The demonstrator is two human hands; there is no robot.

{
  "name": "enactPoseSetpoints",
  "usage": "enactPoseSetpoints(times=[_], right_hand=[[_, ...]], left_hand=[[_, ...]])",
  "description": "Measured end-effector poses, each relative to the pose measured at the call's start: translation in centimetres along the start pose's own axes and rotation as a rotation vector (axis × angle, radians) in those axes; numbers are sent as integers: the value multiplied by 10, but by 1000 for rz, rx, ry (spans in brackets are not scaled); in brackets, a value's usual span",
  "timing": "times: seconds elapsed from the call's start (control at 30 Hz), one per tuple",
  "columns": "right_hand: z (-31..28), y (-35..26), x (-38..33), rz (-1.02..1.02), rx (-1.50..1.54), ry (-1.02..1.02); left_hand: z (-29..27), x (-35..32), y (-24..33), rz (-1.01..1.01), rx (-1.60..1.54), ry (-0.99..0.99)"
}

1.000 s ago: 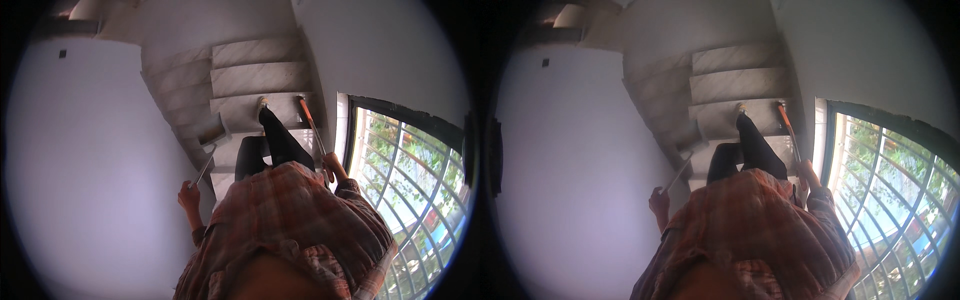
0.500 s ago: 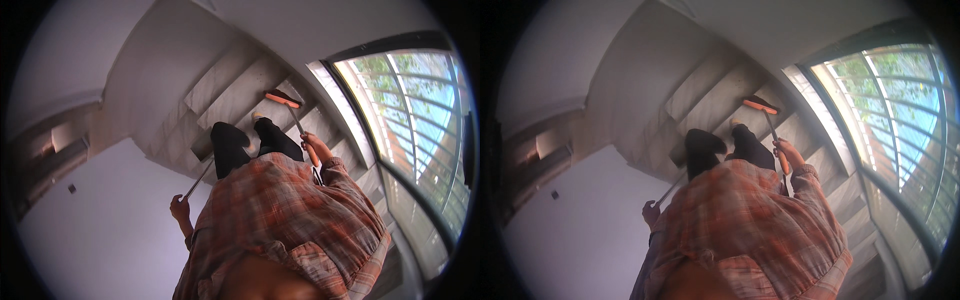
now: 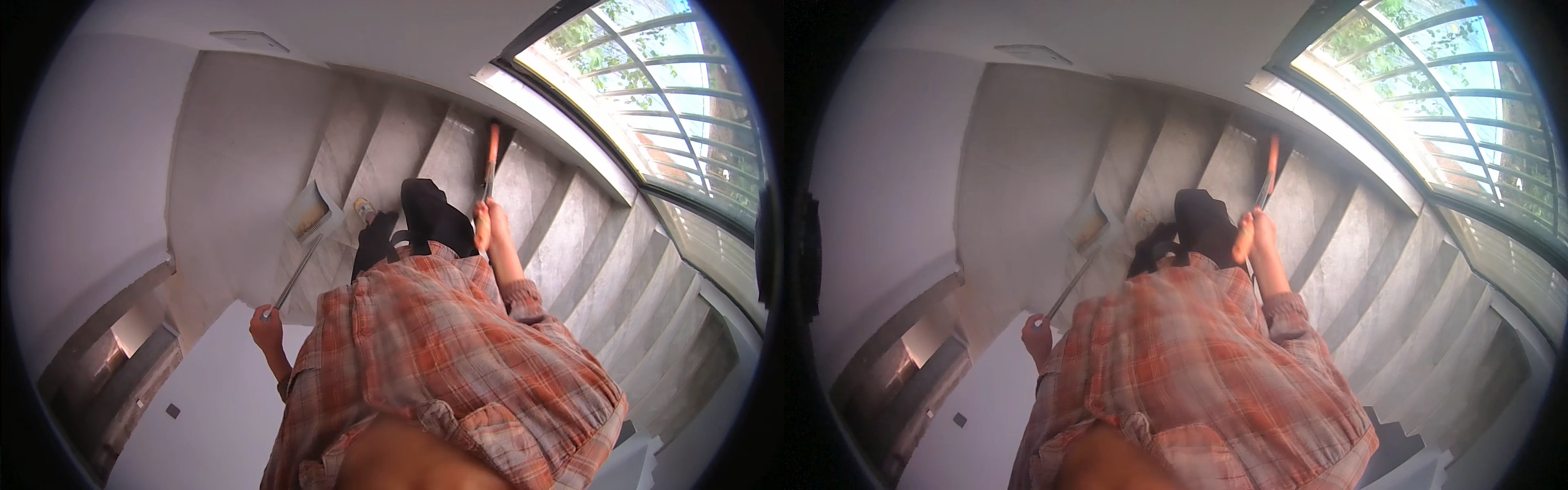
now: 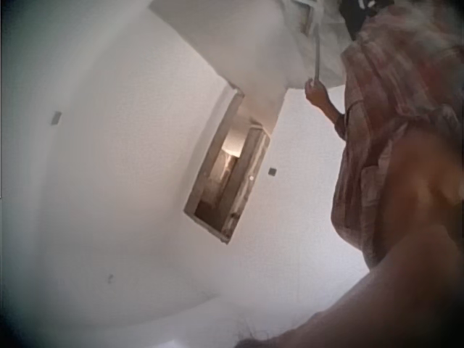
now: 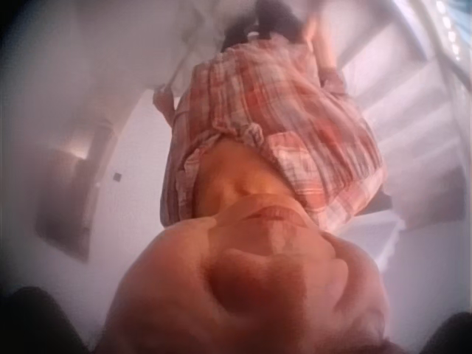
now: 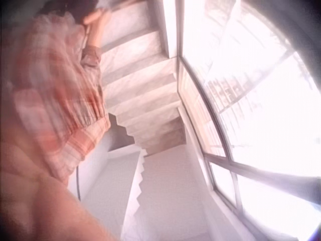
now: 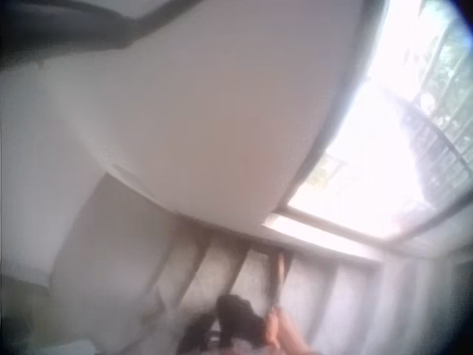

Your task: The person sweeps a spiral staircase with a broom and dustpan, moving downward step by step. They sweep debris into the dustpan and continue sweeping the floor at the bottom of the stairs.

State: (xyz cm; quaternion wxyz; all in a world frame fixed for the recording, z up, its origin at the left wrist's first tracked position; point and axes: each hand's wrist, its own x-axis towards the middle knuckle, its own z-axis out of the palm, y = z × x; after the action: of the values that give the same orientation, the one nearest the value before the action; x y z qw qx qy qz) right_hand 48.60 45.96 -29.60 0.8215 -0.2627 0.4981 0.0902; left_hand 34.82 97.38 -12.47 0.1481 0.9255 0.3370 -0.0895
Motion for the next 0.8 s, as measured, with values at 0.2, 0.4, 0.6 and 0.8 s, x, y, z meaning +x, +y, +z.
enactPoseSetpoints(times=[0.2,0.4,0.6,0.8], right_hand=[[116,121,128,-217,-112,295],[125,180,109,-89,-278,224],[24,117,33,-18,-319,56],[25,126,27,-222,-563,255]], left_hand=[[18,68,-50,80,-38,77],[8,77,-89,80,-27,127],[10,120,-114,226,16,94],[14,145,-110,123,197,-36]])
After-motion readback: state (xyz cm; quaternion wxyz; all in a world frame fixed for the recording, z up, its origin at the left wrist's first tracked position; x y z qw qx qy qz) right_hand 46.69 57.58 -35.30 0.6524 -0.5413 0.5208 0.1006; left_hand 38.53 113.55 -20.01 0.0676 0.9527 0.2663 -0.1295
